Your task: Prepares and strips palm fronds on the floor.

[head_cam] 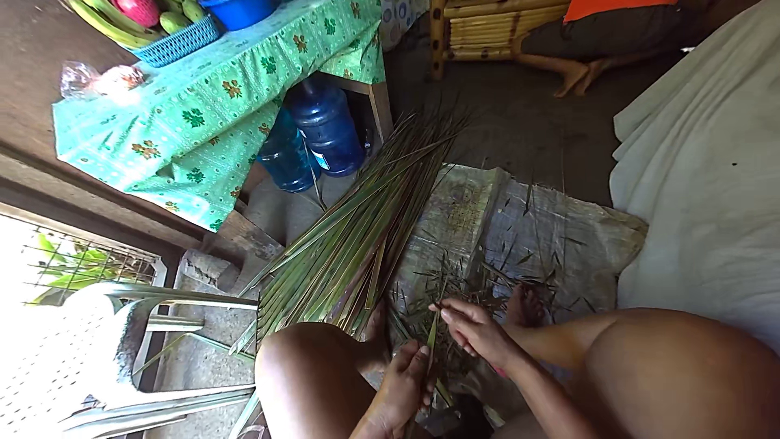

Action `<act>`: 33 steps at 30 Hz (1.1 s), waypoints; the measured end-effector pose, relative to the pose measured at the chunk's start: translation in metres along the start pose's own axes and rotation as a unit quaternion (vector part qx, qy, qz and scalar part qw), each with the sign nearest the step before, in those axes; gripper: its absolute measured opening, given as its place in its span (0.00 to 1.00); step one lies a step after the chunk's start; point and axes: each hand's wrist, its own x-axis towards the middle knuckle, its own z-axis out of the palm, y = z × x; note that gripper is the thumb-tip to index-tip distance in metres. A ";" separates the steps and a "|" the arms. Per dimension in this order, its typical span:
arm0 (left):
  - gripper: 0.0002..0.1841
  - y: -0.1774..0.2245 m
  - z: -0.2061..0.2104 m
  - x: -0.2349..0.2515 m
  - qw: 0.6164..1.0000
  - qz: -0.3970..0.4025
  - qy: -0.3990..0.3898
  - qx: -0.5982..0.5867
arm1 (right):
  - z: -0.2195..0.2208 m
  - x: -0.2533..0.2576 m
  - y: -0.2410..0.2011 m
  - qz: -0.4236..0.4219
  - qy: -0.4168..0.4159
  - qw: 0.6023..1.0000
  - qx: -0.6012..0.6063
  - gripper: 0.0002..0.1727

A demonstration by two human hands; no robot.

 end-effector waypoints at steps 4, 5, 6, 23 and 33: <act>0.14 -0.010 -0.005 -0.002 0.999 0.018 -0.001 0.034 | -0.014 0.005 -0.002 -0.030 0.049 0.996 -0.069 0.15; 0.16 -0.011 -0.005 0.000 0.999 0.021 0.014 0.034 | -0.013 0.003 -0.001 -0.026 0.023 0.994 -0.103 0.15; 0.16 -0.011 -0.005 0.003 0.999 0.023 0.027 0.033 | -0.010 -0.001 0.000 -0.031 -0.016 0.991 -0.133 0.16; 0.15 -0.007 0.002 0.005 0.998 0.019 0.060 0.015 | -0.013 0.007 0.008 -0.082 0.071 0.933 -0.343 0.24; 0.16 0.003 -0.001 0.010 0.994 0.030 0.101 -0.001 | 0.024 -0.014 0.010 -0.186 -0.108 0.927 -0.308 0.24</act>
